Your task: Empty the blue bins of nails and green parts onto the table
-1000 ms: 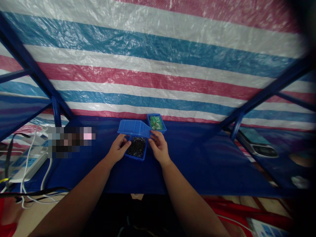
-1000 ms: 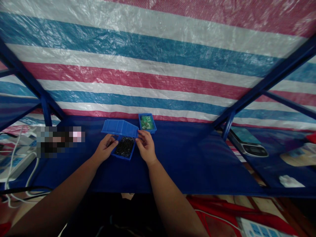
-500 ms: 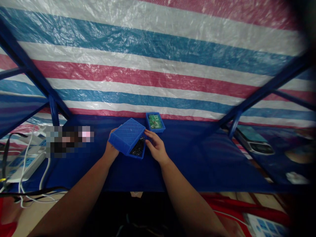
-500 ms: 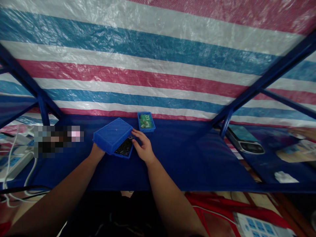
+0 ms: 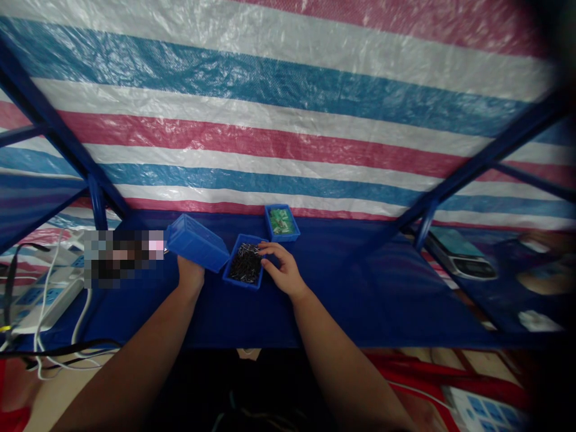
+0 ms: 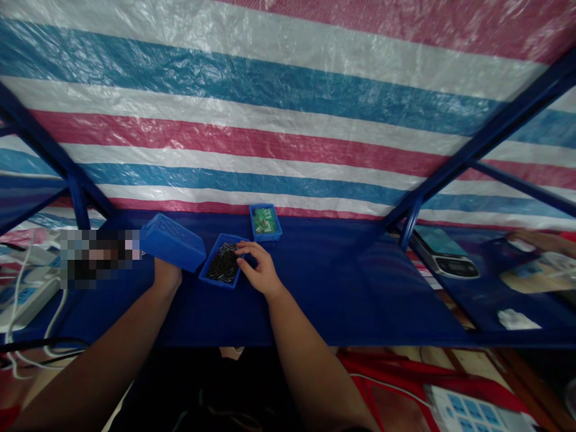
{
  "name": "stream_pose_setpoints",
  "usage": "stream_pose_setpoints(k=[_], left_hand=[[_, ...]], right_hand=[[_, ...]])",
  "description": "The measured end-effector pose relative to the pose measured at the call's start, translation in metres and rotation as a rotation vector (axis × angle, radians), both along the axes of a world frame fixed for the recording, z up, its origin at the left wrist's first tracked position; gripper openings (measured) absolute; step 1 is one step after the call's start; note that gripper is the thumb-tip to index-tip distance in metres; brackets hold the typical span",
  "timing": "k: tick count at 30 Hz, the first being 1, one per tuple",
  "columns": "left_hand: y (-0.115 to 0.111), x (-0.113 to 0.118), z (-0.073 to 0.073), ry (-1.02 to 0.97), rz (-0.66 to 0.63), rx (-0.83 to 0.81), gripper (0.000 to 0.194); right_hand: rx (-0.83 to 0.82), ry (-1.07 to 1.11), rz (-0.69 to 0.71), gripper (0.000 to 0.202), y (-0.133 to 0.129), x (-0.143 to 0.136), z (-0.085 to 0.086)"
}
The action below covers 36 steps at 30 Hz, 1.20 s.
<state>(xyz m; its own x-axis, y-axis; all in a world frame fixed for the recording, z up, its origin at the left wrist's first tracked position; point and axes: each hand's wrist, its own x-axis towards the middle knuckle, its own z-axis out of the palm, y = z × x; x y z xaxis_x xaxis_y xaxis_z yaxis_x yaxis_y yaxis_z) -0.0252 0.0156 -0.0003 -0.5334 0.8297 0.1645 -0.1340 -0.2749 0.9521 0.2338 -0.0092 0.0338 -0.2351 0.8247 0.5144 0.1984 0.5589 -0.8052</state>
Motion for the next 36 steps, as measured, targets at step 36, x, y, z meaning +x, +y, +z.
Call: stream_pose_setpoints(k=[36], left_hand=[[0.02, -0.014, 0.004, 0.267, -0.011, -0.221, 0.068]], right_hand=[[-0.179, -0.242, 0.07, 0.02, -0.001, 0.002, -0.005]])
